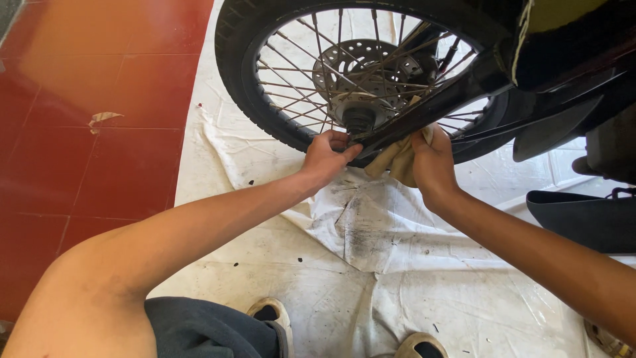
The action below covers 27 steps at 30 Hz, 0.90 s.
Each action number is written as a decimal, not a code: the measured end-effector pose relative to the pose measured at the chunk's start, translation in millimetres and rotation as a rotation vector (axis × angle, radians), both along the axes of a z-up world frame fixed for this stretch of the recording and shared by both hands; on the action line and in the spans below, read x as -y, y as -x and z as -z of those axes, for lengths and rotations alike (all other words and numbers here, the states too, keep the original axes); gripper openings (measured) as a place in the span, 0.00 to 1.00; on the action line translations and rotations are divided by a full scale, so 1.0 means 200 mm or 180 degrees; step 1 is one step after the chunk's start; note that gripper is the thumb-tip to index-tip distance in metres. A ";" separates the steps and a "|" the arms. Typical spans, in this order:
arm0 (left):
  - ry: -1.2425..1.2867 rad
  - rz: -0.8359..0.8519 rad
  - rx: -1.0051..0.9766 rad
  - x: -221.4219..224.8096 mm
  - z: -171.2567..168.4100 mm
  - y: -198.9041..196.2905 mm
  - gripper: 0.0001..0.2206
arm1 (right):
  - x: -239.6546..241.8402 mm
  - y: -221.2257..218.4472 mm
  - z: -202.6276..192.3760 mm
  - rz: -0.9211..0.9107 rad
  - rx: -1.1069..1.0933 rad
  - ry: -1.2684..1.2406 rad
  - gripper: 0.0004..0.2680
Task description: The person sits on the floor and uses a cloth to wipe the front wheel, spokes, and brake disc of a motorcycle. They rotate the wheel to access different areas and continue wiping the components.
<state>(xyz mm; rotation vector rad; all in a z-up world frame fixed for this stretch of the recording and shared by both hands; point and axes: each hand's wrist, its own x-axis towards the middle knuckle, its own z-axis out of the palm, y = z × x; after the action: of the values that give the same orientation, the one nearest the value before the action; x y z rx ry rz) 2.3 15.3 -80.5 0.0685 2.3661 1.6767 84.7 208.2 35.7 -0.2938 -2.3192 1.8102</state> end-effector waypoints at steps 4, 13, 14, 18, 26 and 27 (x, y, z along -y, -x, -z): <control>0.0302 0.0380 -0.0201 0.02 -0.20 -0.01 0.26 | -0.01 0.00 0.03 0.0145 0.0023 0.0168 0.09; 0.1030 0.0933 -0.0637 0.05 -0.34 -0.01 0.19 | -0.02 -0.12 -0.23 0.0665 -0.0330 0.0381 0.11; 0.1133 0.0999 -0.0684 0.05 -0.33 0.00 0.19 | 0.01 -0.15 -0.29 0.0768 -0.0379 0.0421 0.09; 0.1378 0.1025 -0.0747 0.03 -0.37 0.02 0.19 | 0.01 -0.17 -0.27 0.0834 -0.0549 0.0090 0.06; 0.1433 0.1448 -0.0312 0.09 -0.19 0.10 0.11 | 0.14 -0.31 -0.16 -0.0619 0.1315 -0.0358 0.23; 0.1443 0.1575 -0.0259 0.10 -0.18 0.08 0.09 | 0.15 -0.31 -0.15 -0.1115 0.1849 -0.0756 0.29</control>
<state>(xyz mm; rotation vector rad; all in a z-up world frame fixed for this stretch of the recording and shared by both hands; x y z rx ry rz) -14.5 -5.4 -44.9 0.5923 2.4562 0.9136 146.9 179.0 65.7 -0.4489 -3.1280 1.7305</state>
